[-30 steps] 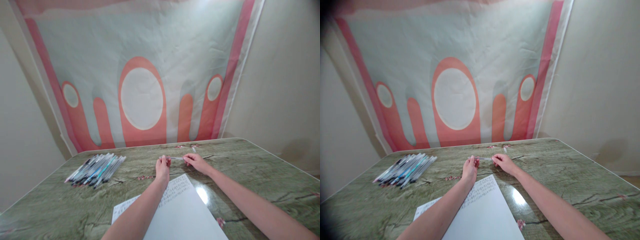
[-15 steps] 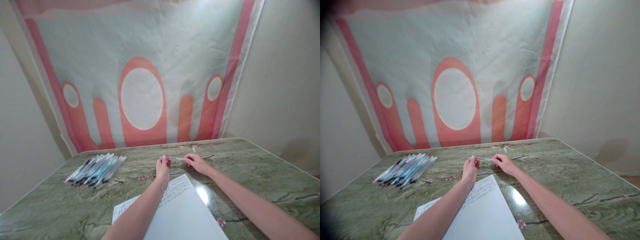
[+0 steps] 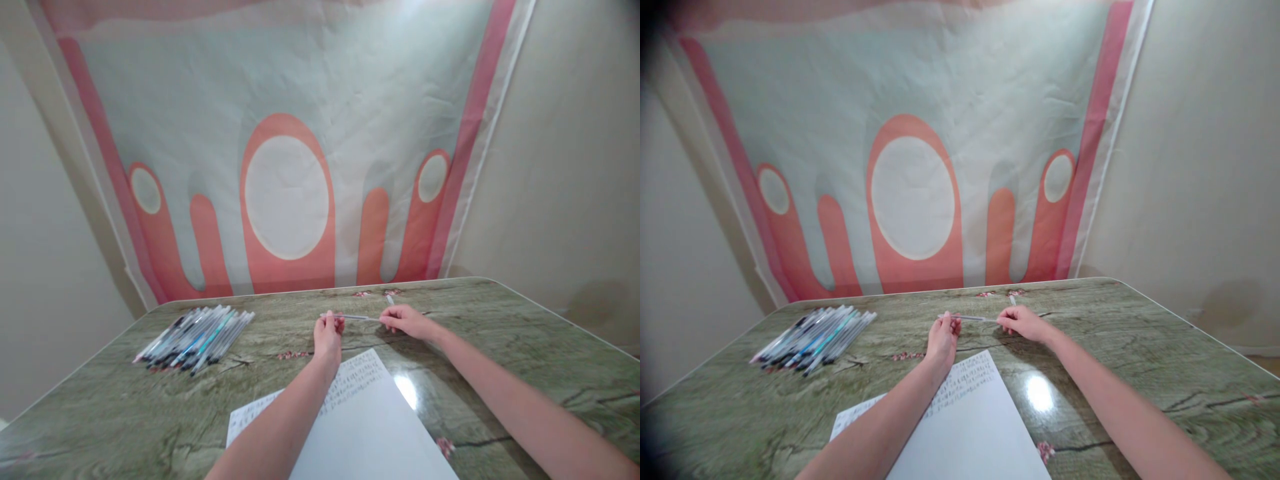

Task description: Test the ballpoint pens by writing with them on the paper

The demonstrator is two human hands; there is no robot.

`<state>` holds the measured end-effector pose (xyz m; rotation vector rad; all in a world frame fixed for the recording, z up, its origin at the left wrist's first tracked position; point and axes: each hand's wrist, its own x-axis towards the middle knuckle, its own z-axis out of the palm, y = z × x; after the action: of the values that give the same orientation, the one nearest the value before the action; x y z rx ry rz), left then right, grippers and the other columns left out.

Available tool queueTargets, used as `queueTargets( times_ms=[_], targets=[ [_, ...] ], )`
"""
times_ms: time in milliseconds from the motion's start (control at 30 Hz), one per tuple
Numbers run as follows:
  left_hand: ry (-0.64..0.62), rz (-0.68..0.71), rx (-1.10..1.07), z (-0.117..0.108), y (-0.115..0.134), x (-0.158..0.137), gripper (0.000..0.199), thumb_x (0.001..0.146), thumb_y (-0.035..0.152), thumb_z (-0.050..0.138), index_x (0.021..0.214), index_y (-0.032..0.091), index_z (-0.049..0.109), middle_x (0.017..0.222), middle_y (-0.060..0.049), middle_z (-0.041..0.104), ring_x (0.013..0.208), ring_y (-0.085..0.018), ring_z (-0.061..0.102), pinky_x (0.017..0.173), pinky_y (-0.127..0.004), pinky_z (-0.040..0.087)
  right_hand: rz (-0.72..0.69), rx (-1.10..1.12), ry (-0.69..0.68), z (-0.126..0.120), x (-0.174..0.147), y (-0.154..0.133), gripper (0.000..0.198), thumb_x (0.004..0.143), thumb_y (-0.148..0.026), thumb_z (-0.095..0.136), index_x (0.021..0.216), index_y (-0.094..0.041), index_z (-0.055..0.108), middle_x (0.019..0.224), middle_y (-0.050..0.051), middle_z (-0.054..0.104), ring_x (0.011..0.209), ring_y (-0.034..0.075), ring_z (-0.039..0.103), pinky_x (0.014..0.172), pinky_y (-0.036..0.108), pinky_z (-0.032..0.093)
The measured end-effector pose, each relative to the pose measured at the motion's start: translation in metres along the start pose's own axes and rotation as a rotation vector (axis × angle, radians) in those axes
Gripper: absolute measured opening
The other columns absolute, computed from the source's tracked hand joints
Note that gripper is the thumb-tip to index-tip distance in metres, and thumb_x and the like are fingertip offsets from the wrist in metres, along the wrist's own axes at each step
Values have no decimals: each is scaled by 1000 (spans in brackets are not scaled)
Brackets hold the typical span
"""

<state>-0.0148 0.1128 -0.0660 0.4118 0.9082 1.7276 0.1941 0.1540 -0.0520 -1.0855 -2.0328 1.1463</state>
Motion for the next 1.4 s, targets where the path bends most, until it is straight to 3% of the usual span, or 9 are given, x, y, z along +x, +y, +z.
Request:
queueTargets(
  times_ms=[100, 200, 300, 433, 667, 900, 1067, 1167, 1400],
  targets=[
    [-3, 2, -5, 0, 0, 0, 14, 84, 18, 48, 71, 14, 47, 72, -3, 60, 56, -4, 55, 60, -17, 46, 38, 60, 2, -8, 0, 5, 38, 77, -46, 50, 91, -13, 61, 61, -1, 57, 52, 8, 49, 52, 21, 37],
    [-12, 1, -12, 0, -1, 1, 14, 84, 19, 49, 71, 14, 48, 72, -3, 60, 56, -4, 54, 60, -17, 46, 60, 141, 92, -8, 3, 10, 37, 76, -41, 51, 102, -16, 57, 69, 0, 58, 53, 7, 49, 49, 20, 36],
    [-27, -1, -8, -1, 0, 0, 14, 83, 21, 51, 71, 13, 48, 72, -3, 60, 57, -4, 54, 61, -18, 46, 103, 222, 158, -4, 7, 11, 32, 72, -36, 55, 96, -14, 58, 73, 0, 56, 51, 6, 45, 46, 19, 33],
    [-64, 7, 33, -1, 0, -2, 15, 81, 24, 53, 72, 13, 49, 72, -3, 60, 58, -4, 53, 63, -18, 45, 142, 266, 63, 1, 6, 3, 34, 74, -39, 51, 93, -13, 61, 57, -3, 47, 46, 6, 37, 43, 19, 27],
    [-106, 43, 85, -2, -2, -3, 19, 75, 30, 59, 72, 13, 50, 71, -2, 60, 59, -5, 52, 66, -20, 43, 19, -191, -26, 5, -1, -22, 30, 67, -40, 59, 71, -12, 67, 56, -2, 53, 52, 7, 40, 48, 20, 28],
    [-87, 56, 113, -4, -4, 0, 23, 74, 35, 58, 74, 13, 50, 72, -2, 59, 58, -5, 50, 63, -19, 42, 154, -409, -289, -18, -16, -27, 19, 61, -29, 57, 66, -12, 65, 49, -4, 48, 46, 6, 36, 41, 19, 23],
    [32, 130, 119, -6, -5, 3, 20, 79, 35, 51, 76, 16, 48, 71, 0, 57, 57, -5, 50, 61, -20, 42, 189, -490, -374, -41, -23, -21, 17, 56, -22, 54, 64, -13, 65, 50, -4, 49, 48, 7, 38, 42, 18, 24],
    [81, 156, 121, -7, -5, 5, 18, 82, 34, 48, 76, 17, 46, 69, 2, 56, 57, -6, 51, 62, -20, 43, 241, -477, -312, -53, -22, -14, 17, 55, -23, 54, 63, -13, 64, 50, -5, 48, 48, 7, 37, 43, 18, 25],
    [65, 120, 133, -6, -4, 5, 17, 82, 33, 47, 77, 17, 46, 71, 1, 57, 58, -6, 52, 61, -20, 43, 423, -554, 22, -76, -17, 12, 17, 59, -27, 52, 49, -13, 55, 42, -5, 36, 42, 7, 32, 42, 20, 21]
  ],
)
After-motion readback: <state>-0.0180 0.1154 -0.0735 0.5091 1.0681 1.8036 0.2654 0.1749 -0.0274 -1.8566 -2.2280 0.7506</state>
